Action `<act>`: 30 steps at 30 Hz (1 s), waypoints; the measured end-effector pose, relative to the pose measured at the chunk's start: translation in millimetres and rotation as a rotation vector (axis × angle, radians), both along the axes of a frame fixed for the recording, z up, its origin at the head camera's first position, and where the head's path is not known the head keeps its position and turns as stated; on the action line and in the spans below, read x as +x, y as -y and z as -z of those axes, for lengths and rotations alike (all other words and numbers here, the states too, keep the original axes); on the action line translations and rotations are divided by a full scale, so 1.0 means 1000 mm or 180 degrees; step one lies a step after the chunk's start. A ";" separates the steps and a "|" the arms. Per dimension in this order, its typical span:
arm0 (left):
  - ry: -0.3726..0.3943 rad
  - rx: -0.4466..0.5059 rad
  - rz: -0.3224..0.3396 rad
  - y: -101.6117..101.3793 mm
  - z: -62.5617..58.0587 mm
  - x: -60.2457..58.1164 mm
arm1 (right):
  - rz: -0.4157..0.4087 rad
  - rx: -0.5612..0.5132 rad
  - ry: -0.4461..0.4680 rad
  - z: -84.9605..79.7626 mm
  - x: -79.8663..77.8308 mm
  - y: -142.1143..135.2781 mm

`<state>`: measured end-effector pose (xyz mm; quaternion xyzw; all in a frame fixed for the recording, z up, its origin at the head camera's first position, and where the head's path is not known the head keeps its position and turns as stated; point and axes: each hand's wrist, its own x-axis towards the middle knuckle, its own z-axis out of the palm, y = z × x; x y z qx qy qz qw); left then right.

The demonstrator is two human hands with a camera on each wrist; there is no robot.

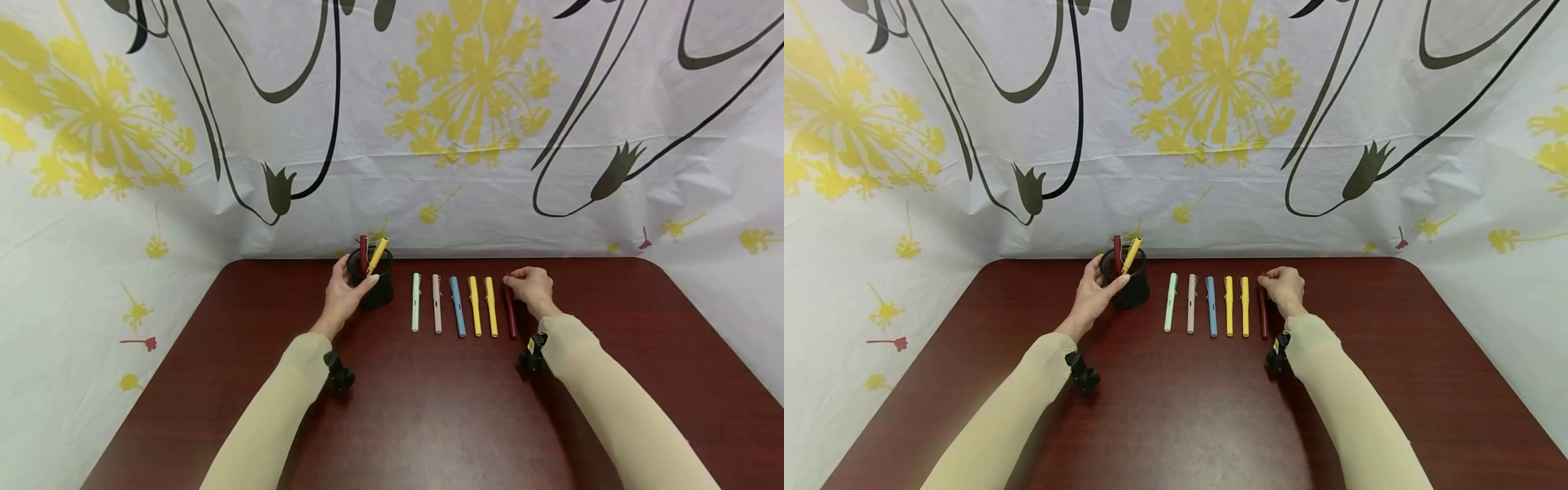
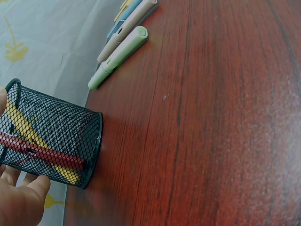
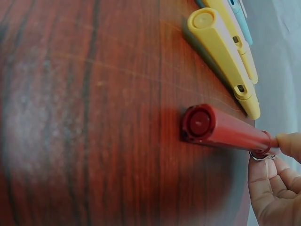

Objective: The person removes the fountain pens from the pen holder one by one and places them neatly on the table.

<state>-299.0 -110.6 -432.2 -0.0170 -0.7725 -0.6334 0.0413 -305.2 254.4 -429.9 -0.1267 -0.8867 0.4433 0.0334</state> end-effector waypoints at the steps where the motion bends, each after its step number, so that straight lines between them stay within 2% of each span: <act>1: -0.0004 0.0001 0.0005 0.000 0.000 0.000 | -0.0005 0.0013 -0.0004 0.000 0.000 0.000; 30: 0.0054 -0.0105 -0.0051 0.000 -0.001 0.000 | -0.0030 0.0363 0.0027 0.005 -0.001 0.002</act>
